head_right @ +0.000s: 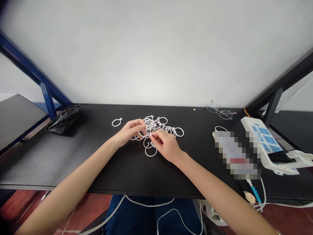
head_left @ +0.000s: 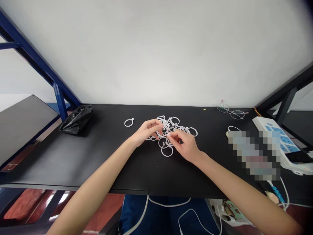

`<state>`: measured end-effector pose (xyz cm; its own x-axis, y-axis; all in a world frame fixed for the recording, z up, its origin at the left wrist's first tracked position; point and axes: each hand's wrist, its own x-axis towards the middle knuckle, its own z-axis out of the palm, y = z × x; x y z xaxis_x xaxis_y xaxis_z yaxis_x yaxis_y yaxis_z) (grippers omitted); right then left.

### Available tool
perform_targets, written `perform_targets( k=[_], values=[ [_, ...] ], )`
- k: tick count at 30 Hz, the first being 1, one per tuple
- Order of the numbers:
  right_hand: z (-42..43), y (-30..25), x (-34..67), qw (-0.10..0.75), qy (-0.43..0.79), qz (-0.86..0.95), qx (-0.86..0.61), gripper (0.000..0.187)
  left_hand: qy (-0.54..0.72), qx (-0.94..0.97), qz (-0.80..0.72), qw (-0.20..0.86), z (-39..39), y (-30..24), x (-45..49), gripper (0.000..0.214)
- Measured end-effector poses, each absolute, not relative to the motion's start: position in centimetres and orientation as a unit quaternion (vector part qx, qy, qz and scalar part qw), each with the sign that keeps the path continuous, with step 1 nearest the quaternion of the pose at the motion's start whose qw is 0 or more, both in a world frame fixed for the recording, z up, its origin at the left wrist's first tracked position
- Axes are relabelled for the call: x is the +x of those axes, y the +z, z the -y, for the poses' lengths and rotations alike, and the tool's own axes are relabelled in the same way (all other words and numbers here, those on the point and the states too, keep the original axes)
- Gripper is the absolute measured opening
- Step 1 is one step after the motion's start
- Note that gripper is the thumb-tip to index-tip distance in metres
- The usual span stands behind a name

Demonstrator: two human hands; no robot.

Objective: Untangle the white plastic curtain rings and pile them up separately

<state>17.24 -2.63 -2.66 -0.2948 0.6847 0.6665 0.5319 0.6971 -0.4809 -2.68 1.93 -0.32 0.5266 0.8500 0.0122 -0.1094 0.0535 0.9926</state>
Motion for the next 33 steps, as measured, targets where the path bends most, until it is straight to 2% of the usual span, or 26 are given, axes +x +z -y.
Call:
perform_targets(
  k=[4,11,20,33],
  values=[
    [2.63,-2.55,17.22,0.452,0.106,0.798,-0.385,0.007,0.363,0.586,-0.303,0.658,-1.89,-0.35,-2.76,0.028],
    [2.79,-2.36,17.18,0.451,0.142,0.795,-0.380,0.008,0.321,0.633,-0.248,0.659,-1.87,-0.29,-3.08,0.048],
    [3.00,-2.14,17.13,0.436,0.171,0.799,-0.377,0.009,0.317,0.664,-0.284,0.615,-2.19,-0.32,-3.34,0.041],
    [3.01,-1.82,17.19,0.394,0.166,0.817,-0.387,0.017,0.286,0.673,-0.305,0.610,-2.12,-0.60,-3.36,0.038]
  ],
)
